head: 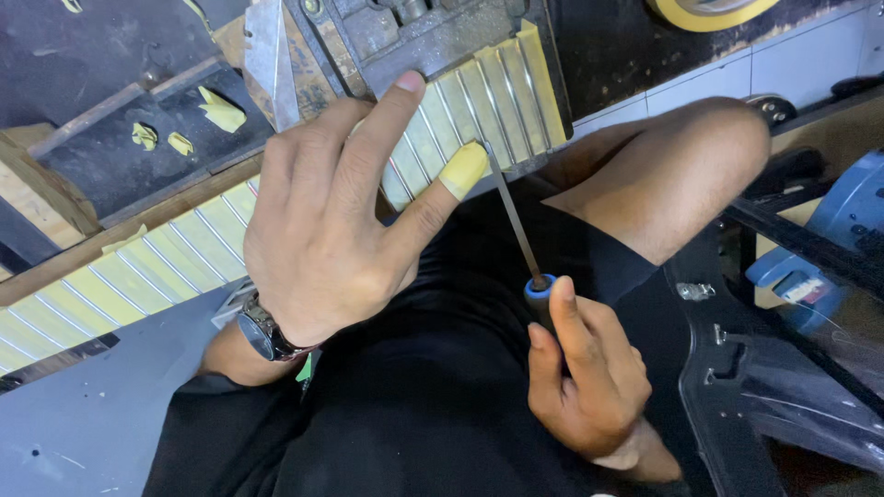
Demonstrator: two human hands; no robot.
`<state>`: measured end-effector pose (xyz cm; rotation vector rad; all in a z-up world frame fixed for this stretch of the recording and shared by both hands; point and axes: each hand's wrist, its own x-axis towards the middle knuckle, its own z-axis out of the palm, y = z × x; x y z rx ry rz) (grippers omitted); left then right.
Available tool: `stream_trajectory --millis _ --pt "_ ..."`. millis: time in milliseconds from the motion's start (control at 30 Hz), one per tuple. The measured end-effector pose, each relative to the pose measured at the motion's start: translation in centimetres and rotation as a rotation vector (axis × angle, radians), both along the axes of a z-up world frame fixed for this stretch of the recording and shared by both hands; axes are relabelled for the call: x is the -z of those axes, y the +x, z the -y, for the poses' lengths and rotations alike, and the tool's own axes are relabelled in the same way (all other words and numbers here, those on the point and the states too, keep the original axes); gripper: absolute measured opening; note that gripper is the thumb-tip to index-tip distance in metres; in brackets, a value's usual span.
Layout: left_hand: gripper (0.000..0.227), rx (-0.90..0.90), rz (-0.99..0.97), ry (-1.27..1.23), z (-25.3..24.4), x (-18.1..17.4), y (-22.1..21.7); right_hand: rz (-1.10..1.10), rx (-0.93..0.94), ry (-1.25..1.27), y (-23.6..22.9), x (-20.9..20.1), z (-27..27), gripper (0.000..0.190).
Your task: The person uses a screwdriver to scrape the surface of a guitar fretboard clamped in a vise. They hold the neck with their left hand and repeatedly scrape along the frets with the screwdriver in their right hand.
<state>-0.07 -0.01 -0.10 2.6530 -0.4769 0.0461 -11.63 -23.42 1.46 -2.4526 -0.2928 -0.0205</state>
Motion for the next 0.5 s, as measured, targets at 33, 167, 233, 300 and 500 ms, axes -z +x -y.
stream_trajectory --millis 33,167,233,300,500 --pt "0.055 -0.011 0.007 0.01 0.1 -0.1 -0.1 -0.011 0.011 -0.006 -0.6 -0.1 0.1 0.04" --pt "0.054 0.048 0.087 -0.009 0.1 0.0 0.2 0.053 -0.056 -0.069 5.2 -1.3 -2.4 0.035" --pt "0.05 0.097 0.162 -0.018 0.2 -0.1 0.3 0.032 -0.046 -0.038 6.6 -1.6 -3.1 0.037" --pt "0.05 0.063 0.116 -0.031 0.1 -0.3 -0.1 0.038 -0.044 -0.021 4.9 -1.3 -2.3 0.036" --pt "0.053 0.023 0.033 -0.036 -0.3 0.3 0.0 0.01 -0.006 -0.002 1.0 -0.3 -0.5 0.037"
